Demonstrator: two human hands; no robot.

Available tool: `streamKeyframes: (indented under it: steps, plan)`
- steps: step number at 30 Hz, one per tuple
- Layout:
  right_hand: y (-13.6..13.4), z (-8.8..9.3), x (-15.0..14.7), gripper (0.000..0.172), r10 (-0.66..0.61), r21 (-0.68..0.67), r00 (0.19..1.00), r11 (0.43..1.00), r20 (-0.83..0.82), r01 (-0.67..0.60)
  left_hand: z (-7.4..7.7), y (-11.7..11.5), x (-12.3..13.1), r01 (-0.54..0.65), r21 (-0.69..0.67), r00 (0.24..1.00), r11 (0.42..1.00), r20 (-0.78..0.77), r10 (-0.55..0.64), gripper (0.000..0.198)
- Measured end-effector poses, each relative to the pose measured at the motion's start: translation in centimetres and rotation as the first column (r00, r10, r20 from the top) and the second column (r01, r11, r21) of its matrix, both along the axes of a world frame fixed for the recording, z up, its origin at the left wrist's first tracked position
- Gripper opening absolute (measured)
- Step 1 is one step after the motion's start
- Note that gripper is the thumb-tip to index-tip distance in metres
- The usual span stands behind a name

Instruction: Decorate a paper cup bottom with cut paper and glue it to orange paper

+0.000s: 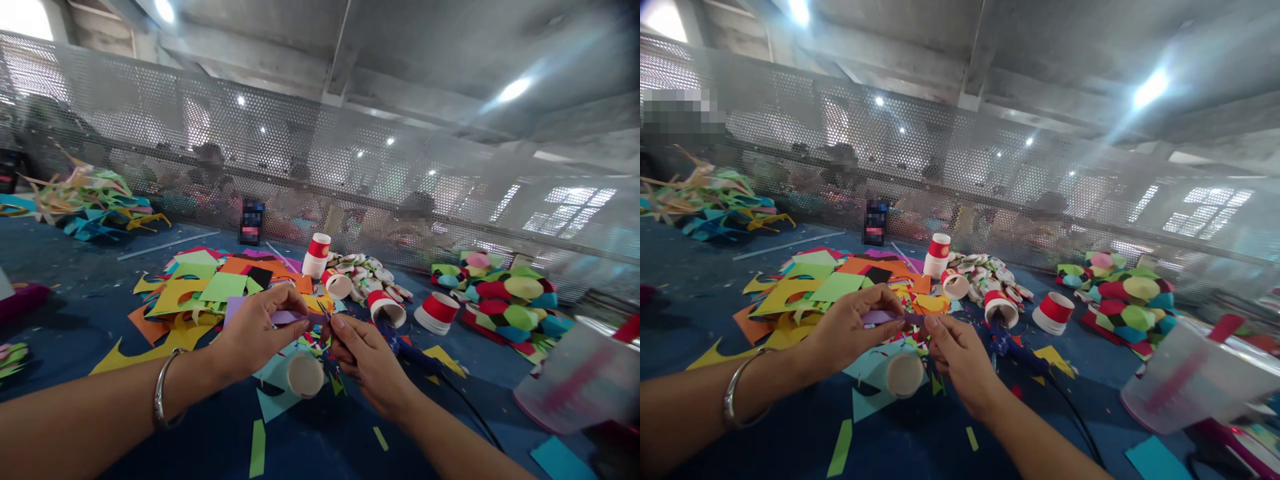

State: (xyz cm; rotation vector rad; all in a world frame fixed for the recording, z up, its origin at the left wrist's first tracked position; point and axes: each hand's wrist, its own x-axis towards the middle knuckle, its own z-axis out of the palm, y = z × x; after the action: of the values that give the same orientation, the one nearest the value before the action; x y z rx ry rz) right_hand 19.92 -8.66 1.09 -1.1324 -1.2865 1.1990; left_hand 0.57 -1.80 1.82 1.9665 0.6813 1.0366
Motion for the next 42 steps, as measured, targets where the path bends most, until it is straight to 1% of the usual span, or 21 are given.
streamKeyframes:
  steps: [4,13,16,23,30,33,35,39,42]
  plan:
    - [-0.09,-0.01,0.02,0.044,0.002,-0.006,1.000,1.000,0.004,-0.002,0.05,-0.05,0.09,0.024,-0.036,1.000,0.999,0.006,-0.024,0.015]
    - [-0.10,-0.02,0.24,0.045,0.033,-0.026,0.999,0.999,-0.006,-0.033,0.01,0.15,0.04,0.038,-0.016,0.999,0.999,0.011,-0.038,0.014]
    - [-0.07,-0.01,0.29,0.046,0.044,-0.030,0.999,0.999,-0.007,-0.045,0.01,0.29,0.03,0.039,-0.044,0.999,0.998,0.004,-0.039,0.015]
    - [0.03,0.28,0.18,0.047,-0.005,-0.035,1.000,0.999,-0.028,0.004,0.15,0.48,0.13,0.050,-0.111,0.998,0.993,0.034,-0.046,0.021]
    - [0.01,0.26,0.04,0.048,-0.060,-0.057,0.997,0.997,-0.046,0.057,0.19,0.34,0.01,0.024,-0.047,0.998,0.999,0.056,-0.022,0.018]
    - [0.07,0.17,0.04,0.048,-0.054,-0.063,0.998,0.997,-0.044,0.051,0.10,0.27,0.06,0.068,-0.080,0.994,0.994,0.088,-0.061,0.013]
    - [0.10,0.07,0.05,0.047,-0.043,-0.058,0.998,0.997,-0.036,0.041,-0.05,0.29,0.18,0.093,-0.114,0.990,0.989,0.119,-0.079,0.013]
    - [0.10,-0.11,0.04,0.046,-0.032,-0.033,0.999,0.999,-0.025,0.031,-0.40,0.50,0.48,0.067,-0.189,0.989,0.980,0.144,-0.040,0.020]
    - [0.13,-0.14,0.04,0.045,-0.033,-0.024,0.999,0.999,-0.022,0.032,-0.54,0.67,0.56,0.091,-0.220,0.988,0.971,0.140,-0.060,0.018]
